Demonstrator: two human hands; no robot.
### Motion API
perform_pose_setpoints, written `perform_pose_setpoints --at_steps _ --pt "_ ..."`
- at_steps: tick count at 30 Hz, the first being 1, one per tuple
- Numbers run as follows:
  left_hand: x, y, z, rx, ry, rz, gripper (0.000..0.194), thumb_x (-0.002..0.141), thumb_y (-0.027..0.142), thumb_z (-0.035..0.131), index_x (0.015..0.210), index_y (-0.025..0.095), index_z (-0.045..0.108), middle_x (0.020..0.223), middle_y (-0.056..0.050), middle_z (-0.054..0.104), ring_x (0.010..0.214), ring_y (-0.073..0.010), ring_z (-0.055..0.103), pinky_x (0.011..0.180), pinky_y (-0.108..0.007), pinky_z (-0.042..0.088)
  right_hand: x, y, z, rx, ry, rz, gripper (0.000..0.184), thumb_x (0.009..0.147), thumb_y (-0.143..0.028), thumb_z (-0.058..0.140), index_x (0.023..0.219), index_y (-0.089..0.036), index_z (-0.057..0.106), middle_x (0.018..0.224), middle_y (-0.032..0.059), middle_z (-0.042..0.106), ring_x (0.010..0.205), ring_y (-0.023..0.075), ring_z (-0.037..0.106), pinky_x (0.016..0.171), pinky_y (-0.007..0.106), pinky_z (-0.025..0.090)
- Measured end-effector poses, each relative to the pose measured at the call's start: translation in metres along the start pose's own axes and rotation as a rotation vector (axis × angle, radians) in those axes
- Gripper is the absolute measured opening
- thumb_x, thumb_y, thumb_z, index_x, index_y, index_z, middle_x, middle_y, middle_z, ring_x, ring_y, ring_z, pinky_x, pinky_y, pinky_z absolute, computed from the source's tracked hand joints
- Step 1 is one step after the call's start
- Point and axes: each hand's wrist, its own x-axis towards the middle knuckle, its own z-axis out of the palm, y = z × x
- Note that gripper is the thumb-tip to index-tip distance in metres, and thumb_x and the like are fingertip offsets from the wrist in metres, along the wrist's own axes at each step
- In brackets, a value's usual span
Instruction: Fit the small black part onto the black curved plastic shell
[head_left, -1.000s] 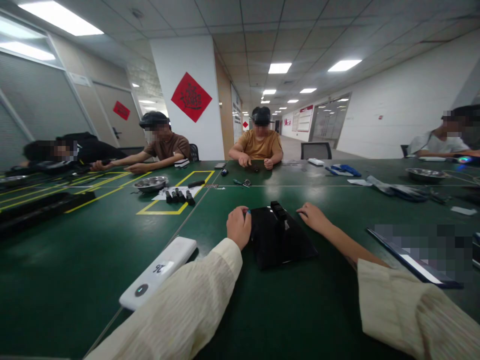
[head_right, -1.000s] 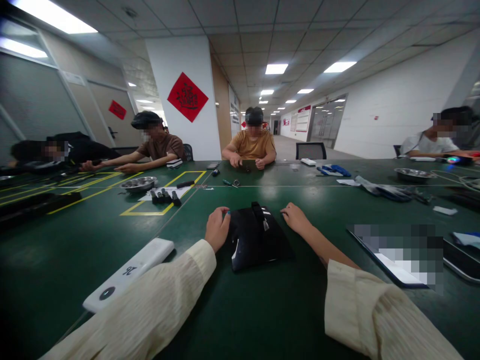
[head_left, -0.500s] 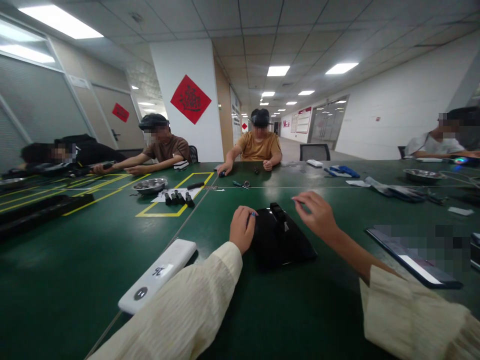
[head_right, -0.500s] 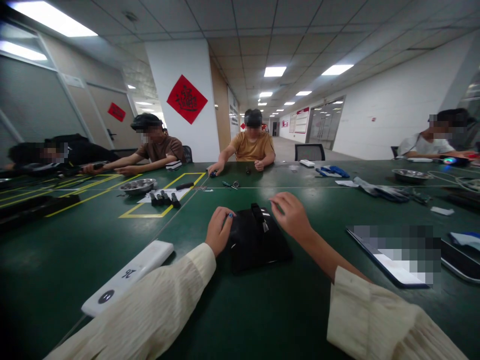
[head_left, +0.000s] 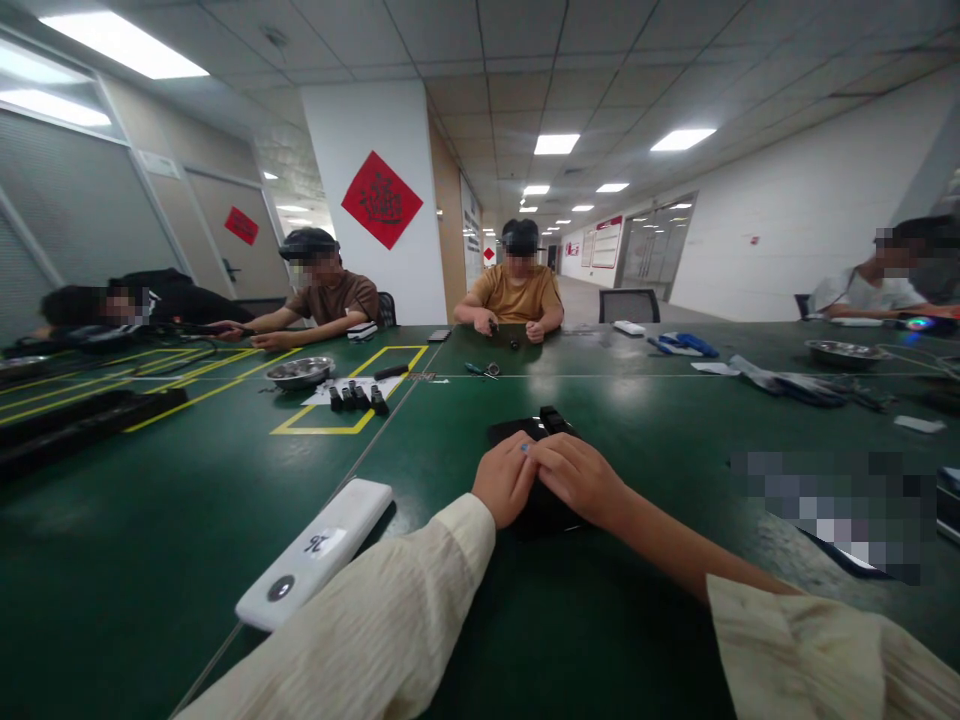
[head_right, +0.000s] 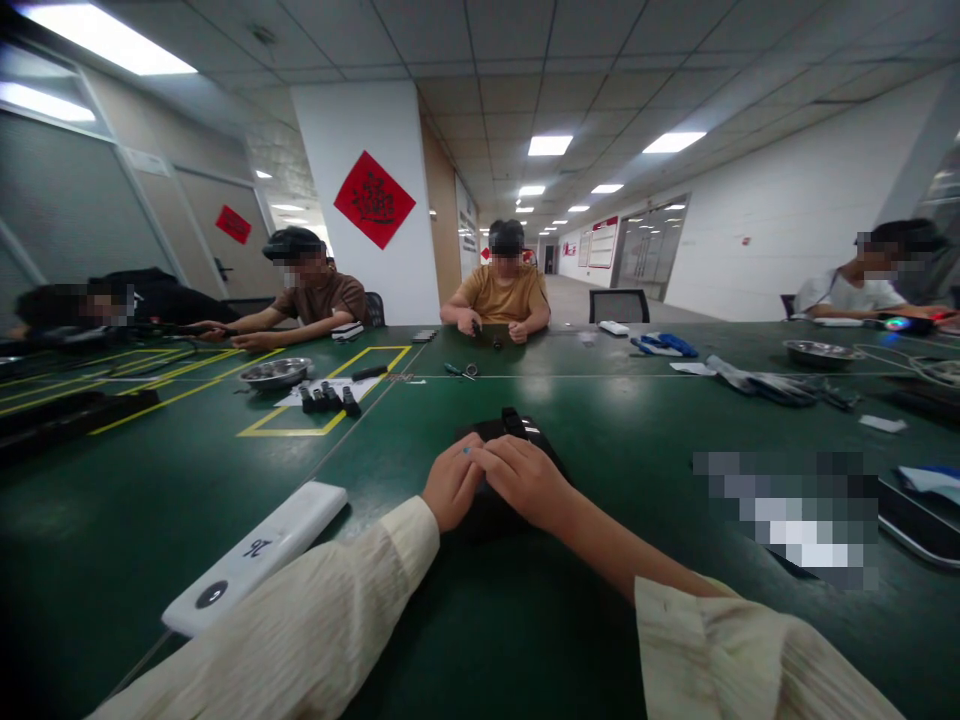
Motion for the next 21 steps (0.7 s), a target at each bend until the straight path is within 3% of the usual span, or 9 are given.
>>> perform_pose_setpoints --at_steps 6,10,13,17,21 --pt "0.001 -0.012 0.000 0.026 0.087 -0.156 0.033 0.093 0.032 0.021 0.080 0.019 0.049 0.075 -0.003 0.051 0.071 -0.0138 0.050 0.066 -0.026 0.040 -0.001 0.001 -0.001 -0.064 -0.083 0.080 0.045 0.076 -0.017 0.051 0.120 -0.017 0.046 0.107 0.0118 0.055 0.097 0.0244 0.051 0.084 0.042 0.042" --pt "0.001 -0.030 -0.008 0.144 0.143 -0.319 0.041 0.092 0.035 0.020 0.064 0.020 0.046 0.064 -0.001 0.049 0.064 -0.0139 0.048 0.063 -0.026 0.036 0.006 0.006 0.011 -0.260 -0.056 0.408 0.046 0.077 -0.026 0.051 0.123 -0.018 0.047 0.109 0.0145 0.052 0.097 0.0283 0.050 0.081 0.044 0.041" --pt "0.000 -0.043 -0.013 0.163 0.209 -0.547 0.047 0.091 0.040 0.019 0.052 0.020 0.037 0.051 0.001 0.041 0.052 -0.0130 0.041 0.053 -0.027 0.029 0.011 0.016 0.021 -0.341 -0.135 0.652 0.041 0.078 -0.031 0.052 0.116 -0.017 0.053 0.099 0.0151 0.057 0.085 0.0271 0.055 0.069 0.038 0.043" --pt "-0.002 -0.056 -0.013 0.037 0.424 -0.734 0.045 0.091 0.042 0.018 0.053 0.021 0.031 0.049 0.002 0.034 0.048 -0.0121 0.036 0.049 -0.026 0.027 0.006 0.036 0.022 -0.189 -0.229 0.822 0.027 0.084 -0.028 0.043 0.104 -0.020 0.059 0.071 0.0071 0.063 0.060 0.0188 0.058 0.057 0.029 0.042" --pt "-0.004 -0.065 -0.010 0.002 0.595 -0.709 0.034 0.090 0.039 0.024 0.062 0.022 0.033 0.059 0.001 0.039 0.057 -0.0135 0.040 0.057 -0.028 0.035 -0.009 0.064 0.008 0.108 -0.091 0.991 0.029 0.082 -0.031 0.042 0.100 -0.021 0.062 0.078 0.0063 0.067 0.067 0.0195 0.061 0.062 0.030 0.044"
